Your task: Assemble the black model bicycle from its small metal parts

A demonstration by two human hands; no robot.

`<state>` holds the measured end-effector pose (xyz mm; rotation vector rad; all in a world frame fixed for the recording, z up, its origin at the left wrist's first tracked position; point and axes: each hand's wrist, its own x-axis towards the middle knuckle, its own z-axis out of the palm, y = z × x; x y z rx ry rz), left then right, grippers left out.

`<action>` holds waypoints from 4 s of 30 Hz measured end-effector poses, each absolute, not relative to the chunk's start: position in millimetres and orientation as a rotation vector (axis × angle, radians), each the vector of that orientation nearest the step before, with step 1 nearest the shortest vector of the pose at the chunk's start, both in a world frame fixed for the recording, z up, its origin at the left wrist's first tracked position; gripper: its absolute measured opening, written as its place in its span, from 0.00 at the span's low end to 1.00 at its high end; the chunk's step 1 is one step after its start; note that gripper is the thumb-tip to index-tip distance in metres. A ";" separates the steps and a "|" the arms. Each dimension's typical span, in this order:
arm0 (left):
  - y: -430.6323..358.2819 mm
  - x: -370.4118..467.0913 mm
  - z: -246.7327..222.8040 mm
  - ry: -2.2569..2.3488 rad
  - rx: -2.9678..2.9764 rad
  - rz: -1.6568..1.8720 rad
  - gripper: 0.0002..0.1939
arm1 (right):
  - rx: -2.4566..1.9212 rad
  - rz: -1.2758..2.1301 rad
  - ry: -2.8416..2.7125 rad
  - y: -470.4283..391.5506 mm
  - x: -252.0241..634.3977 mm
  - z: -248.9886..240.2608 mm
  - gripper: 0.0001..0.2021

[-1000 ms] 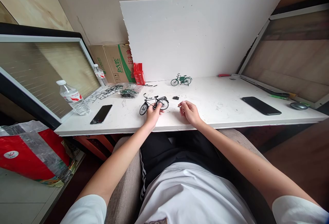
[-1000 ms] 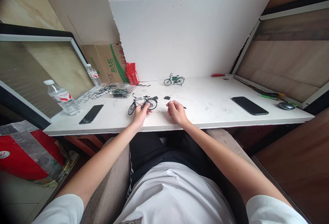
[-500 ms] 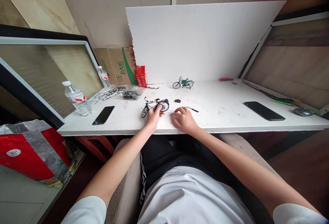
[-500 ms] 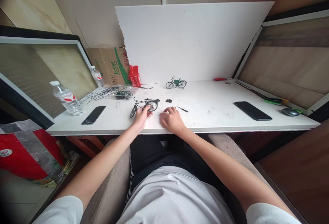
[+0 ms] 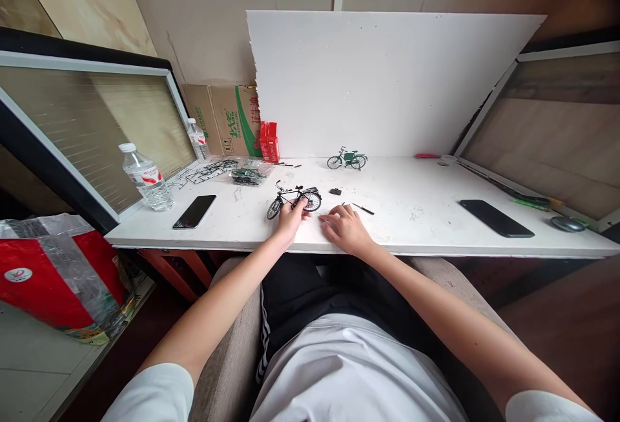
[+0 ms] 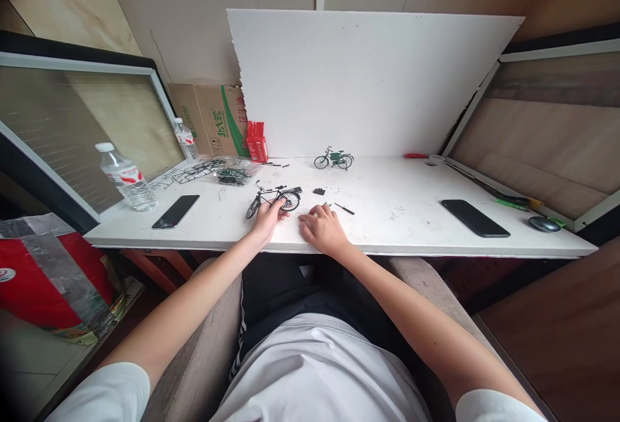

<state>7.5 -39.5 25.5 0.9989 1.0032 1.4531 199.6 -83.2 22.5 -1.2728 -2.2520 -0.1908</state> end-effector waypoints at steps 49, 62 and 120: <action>-60.2 7.3 25.5 1.075 1.496 1.106 0.32 | -1.059 0.404 -1.706 -83.0 205.6 24.3 0.15; -68.3 7.2 30.0 1.004 1.568 1.094 0.24 | -1.044 0.486 -1.703 -80.7 206.0 23.0 0.15; -64.9 2.4 24.8 1.054 1.479 1.043 0.30 | -1.019 0.383 -1.808 -91.8 200.2 24.6 0.18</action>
